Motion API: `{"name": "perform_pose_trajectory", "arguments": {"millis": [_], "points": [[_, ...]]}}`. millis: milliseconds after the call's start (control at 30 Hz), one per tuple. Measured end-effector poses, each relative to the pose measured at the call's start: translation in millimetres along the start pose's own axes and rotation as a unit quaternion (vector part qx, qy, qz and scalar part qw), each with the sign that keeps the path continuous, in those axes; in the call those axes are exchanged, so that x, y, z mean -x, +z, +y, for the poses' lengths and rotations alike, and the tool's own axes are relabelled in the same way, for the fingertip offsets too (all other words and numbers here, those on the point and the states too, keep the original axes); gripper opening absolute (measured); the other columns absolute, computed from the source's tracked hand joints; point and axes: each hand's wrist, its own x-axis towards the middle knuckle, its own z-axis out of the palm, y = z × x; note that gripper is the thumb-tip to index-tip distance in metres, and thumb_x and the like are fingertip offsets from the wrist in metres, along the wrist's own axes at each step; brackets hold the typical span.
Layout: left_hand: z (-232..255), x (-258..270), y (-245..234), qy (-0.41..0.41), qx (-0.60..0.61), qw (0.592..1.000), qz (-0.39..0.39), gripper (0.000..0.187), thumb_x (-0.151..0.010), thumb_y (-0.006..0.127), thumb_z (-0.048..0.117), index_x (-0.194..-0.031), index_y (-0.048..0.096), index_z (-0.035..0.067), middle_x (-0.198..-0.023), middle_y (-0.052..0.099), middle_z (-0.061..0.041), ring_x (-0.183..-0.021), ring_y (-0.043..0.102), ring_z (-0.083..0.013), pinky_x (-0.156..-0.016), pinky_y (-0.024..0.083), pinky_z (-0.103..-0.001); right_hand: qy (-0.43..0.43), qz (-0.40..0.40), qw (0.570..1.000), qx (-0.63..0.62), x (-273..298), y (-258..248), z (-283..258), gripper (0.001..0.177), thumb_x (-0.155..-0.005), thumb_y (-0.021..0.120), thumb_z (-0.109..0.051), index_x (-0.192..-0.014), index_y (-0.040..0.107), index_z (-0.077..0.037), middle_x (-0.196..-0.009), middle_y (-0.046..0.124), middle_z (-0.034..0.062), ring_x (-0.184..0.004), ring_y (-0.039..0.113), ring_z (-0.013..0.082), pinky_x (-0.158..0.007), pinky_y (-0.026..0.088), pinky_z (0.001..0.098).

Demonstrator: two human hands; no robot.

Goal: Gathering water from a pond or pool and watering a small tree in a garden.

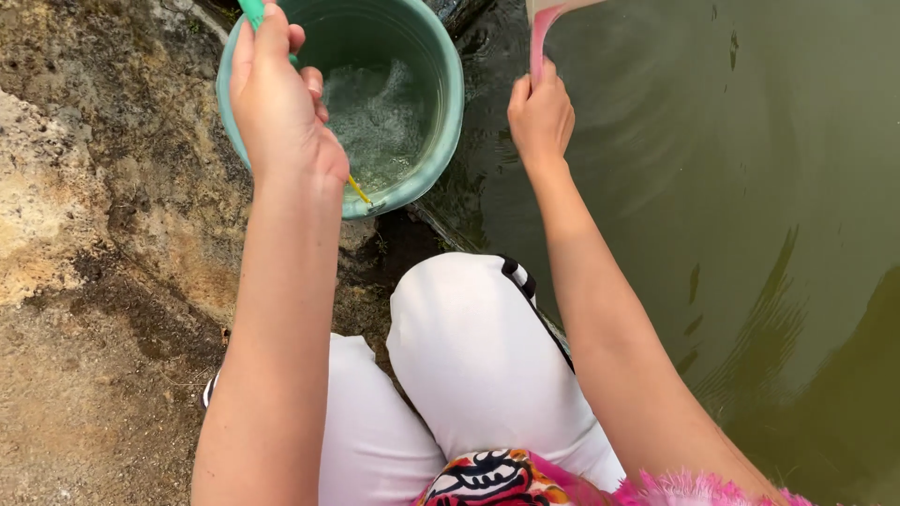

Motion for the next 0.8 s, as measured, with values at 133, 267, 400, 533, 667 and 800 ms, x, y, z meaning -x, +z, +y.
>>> {"name": "perform_pose_trajectory", "arguments": {"millis": [133, 267, 400, 533, 667, 800], "points": [[14, 13, 12, -0.037, -0.008, 0.999, -0.001, 0.03, -0.098, 0.068, 0.027, -0.126, 0.072, 0.016, -0.095, 0.06, 0.004, -0.062, 0.045, -0.0051, -0.054, 0.03, -0.024, 0.17, -0.108, 0.973, 0.115, 27, 30, 126, 0.025, -0.1, 0.057, -0.022, -0.103, 0.064, 0.002, -0.094, 0.071, 0.0253, -0.091, 0.069, 0.0433, -0.081, 0.054, 0.0532], [24, 11, 16, -0.035, -0.022, 0.999, 0.017, 0.027, -0.097, 0.073, 0.024, -0.123, 0.073, 0.017, -0.095, 0.059, 0.006, -0.065, 0.048, -0.0072, -0.058, 0.032, -0.026, 0.368, -0.202, 0.895, 0.151, 75, 56, 195, 0.026, -0.089, 0.066, -0.015, -0.11, 0.064, 0.002, -0.11, 0.07, 0.0238, -0.104, 0.069, 0.0392, -0.088, 0.056, 0.0472], [34, 15, 19, -0.054, -0.029, 0.998, -0.003, 0.028, -0.101, 0.075, 0.023, -0.128, 0.072, 0.018, -0.098, 0.058, 0.007, -0.07, 0.048, -0.0077, -0.065, 0.034, -0.028, 0.385, -0.276, 0.879, 0.058, 129, 98, 208, 0.032, -0.087, 0.071, -0.02, -0.111, 0.069, 0.001, -0.117, 0.068, 0.028, -0.111, 0.066, 0.0419, -0.093, 0.055, 0.0453], [39, 14, 25, -0.062, -0.044, 0.997, -0.008, 0.031, -0.101, 0.075, 0.024, -0.131, 0.068, 0.019, -0.098, 0.058, 0.007, -0.068, 0.044, -0.0082, -0.062, 0.029, -0.03, 0.35, -0.214, 0.911, -0.048, 137, 130, 201, 0.036, -0.092, 0.075, -0.032, -0.102, 0.074, 0.002, -0.093, 0.075, 0.0225, -0.082, 0.075, 0.0343, -0.076, 0.059, 0.0396], [40, 14, 30, -0.055, -0.046, 0.997, 0.017, 0.026, -0.097, 0.078, 0.029, -0.115, 0.063, 0.017, -0.096, 0.059, 0.007, -0.065, 0.045, -0.0089, -0.062, 0.03, -0.03, 0.501, -0.111, 0.752, -0.415, 120, 102, 153, 0.026, -0.093, 0.068, -0.025, -0.105, 0.075, -0.003, -0.072, 0.06, 0.0012, -0.05, 0.051, 0.0091, -0.042, 0.04, 0.0261], [38, 12, 28, -0.052, -0.044, 0.997, 0.029, 0.026, -0.092, 0.079, 0.035, -0.098, 0.059, 0.019, -0.092, 0.06, 0.006, -0.065, 0.05, -0.0094, -0.062, 0.034, -0.031, 0.465, -0.086, 0.688, -0.55, 99, 61, 108, 0.023, -0.097, 0.063, -0.017, -0.114, 0.072, -0.004, -0.069, 0.051, -0.0053, -0.047, 0.039, 0.0016, -0.039, 0.029, 0.0204]]}}
